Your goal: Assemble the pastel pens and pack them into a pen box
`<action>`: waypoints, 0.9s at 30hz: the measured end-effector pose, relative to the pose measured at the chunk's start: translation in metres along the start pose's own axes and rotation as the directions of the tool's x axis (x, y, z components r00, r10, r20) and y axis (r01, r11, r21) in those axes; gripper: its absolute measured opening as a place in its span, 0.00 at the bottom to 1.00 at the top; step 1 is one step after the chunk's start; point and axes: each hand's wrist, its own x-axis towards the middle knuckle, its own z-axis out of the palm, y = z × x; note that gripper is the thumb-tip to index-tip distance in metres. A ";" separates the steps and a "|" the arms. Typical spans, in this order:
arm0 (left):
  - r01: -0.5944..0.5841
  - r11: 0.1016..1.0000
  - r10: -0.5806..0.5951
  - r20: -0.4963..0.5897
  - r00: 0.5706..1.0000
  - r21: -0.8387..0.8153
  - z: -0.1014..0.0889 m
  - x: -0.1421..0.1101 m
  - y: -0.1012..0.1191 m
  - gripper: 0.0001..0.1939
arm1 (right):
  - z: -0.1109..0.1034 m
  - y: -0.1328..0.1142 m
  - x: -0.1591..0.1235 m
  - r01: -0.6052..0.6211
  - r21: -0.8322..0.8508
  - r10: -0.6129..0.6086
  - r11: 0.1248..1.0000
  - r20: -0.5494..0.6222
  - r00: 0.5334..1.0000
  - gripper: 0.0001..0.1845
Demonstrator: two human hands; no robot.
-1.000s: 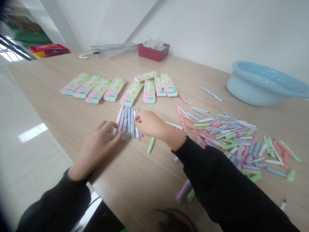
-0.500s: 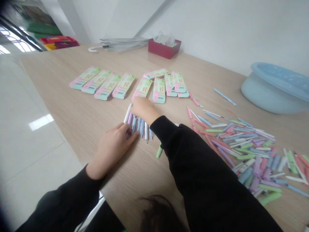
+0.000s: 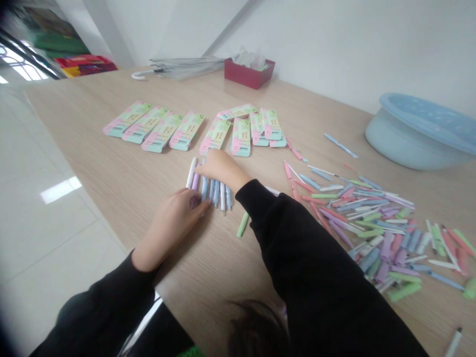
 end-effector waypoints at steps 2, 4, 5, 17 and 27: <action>-0.007 1.000 0.006 -0.020 1.000 -0.024 -0.001 0.000 0.000 0.11 | -0.007 -0.002 -0.009 0.017 0.057 -0.017 0.998 -0.006 1.000 0.13; -0.020 0.999 0.018 -0.046 0.999 -0.039 -0.001 -0.001 0.002 0.10 | -0.019 -0.005 -0.022 0.039 0.118 -0.037 0.992 -0.021 0.999 0.17; -0.042 0.998 0.039 -0.072 0.997 -0.053 -0.001 -0.002 0.005 0.08 | -0.027 -0.006 -0.030 0.054 0.142 -0.049 0.988 -0.034 0.998 0.17; -0.489 0.713 0.538 -0.056 0.841 -0.502 -0.006 -0.038 0.080 0.08 | -0.098 0.036 -0.208 0.227 0.595 -0.046 0.771 -0.303 0.952 0.03; -0.396 0.469 0.777 0.156 0.609 -0.789 0.004 -0.050 0.133 0.10 | -0.089 0.069 -0.324 0.227 0.587 0.142 0.777 -0.515 0.846 0.05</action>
